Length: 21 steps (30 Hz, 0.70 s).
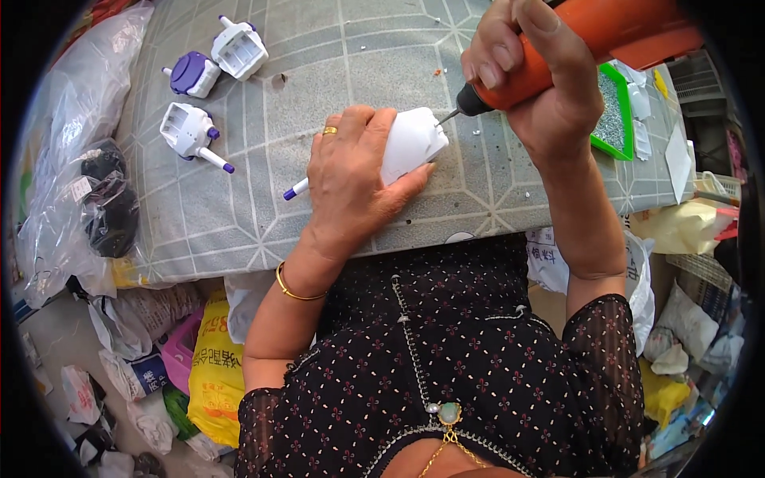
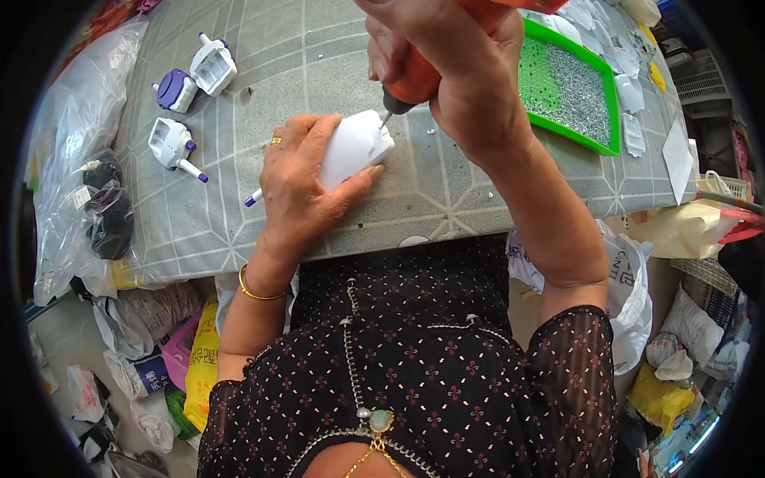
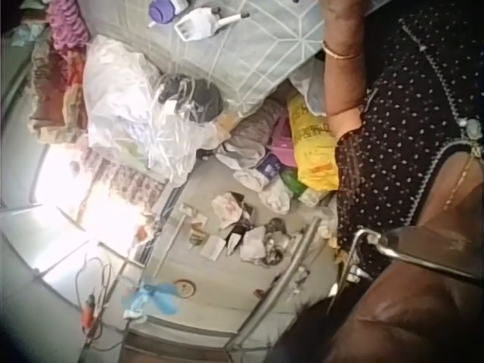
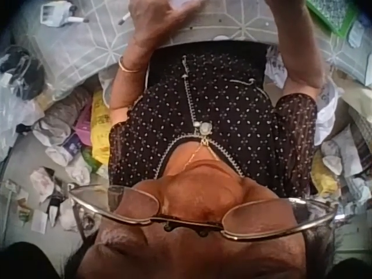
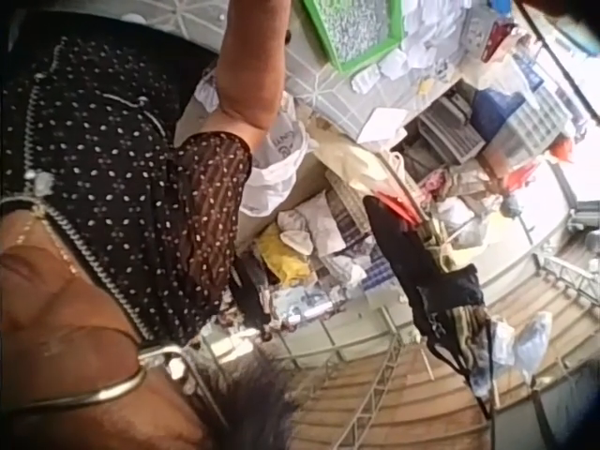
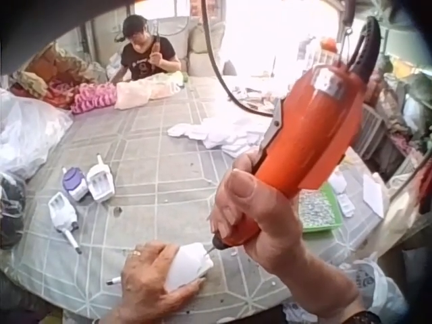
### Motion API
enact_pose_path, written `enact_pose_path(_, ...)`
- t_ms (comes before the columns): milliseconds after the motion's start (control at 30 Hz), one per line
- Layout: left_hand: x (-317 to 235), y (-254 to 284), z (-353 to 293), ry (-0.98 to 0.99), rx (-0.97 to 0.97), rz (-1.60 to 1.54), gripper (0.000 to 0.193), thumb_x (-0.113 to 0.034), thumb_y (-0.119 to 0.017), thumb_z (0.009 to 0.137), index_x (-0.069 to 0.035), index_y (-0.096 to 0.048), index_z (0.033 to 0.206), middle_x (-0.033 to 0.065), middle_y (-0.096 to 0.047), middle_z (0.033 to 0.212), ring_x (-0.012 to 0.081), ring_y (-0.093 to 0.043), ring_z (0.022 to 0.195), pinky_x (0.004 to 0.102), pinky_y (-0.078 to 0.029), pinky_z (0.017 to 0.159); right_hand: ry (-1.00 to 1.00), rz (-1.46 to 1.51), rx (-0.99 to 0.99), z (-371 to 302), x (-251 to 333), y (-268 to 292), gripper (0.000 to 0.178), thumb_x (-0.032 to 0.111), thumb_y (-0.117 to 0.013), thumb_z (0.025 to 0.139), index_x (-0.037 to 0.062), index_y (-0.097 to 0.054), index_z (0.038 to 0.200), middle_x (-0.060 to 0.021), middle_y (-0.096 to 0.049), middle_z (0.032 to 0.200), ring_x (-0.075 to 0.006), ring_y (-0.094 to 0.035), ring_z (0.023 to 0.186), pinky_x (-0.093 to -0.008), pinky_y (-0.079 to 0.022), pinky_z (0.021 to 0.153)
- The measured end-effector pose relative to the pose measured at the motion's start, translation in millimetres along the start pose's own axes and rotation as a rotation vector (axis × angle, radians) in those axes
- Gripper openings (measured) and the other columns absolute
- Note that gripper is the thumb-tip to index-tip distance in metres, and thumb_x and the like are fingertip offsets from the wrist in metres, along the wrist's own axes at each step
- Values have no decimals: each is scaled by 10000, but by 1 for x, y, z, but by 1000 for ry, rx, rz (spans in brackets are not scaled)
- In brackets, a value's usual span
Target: The person is assembling plastic toy housing components using an electric screwdriver at a workbench.
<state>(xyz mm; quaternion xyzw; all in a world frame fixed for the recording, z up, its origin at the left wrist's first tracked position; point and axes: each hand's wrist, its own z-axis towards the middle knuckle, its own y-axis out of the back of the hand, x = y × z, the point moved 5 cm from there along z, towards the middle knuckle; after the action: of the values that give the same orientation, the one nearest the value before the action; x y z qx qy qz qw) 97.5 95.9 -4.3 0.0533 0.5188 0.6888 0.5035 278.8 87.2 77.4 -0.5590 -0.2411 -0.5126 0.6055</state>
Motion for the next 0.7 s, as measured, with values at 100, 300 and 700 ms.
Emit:
enact_pose_path(100,1,0,0,-14,-8,1,623,-355,-864,698,-45,-630,1185,91,-597,1089,307,-584,1000,432,-447,825,-20,7,-8,0,-4,-1,290,259,-736,919,109,-492,871,-15,-530,650,-110,-520,527,-287,-513,574)
enact_pose_path(300,0,0,2,-23,6,17,618,-354,-858,700,-33,-631,1177,95,-599,1084,300,-584,986,424,-440,807,-10,-2,-2,-2,-9,-2,278,234,-728,922,97,-486,915,-22,-537,670,-111,-525,540,-281,-509,569)
enact_pose_path(700,-2,-1,2,-25,1,26,607,-365,-847,703,-41,-624,1165,89,-600,1061,293,-587,964,419,-437,773,-120,90,65,-4,-20,-5,229,129,-694,917,86,-470,905,-10,-484,636,-101,-454,473,-278,-437,466)
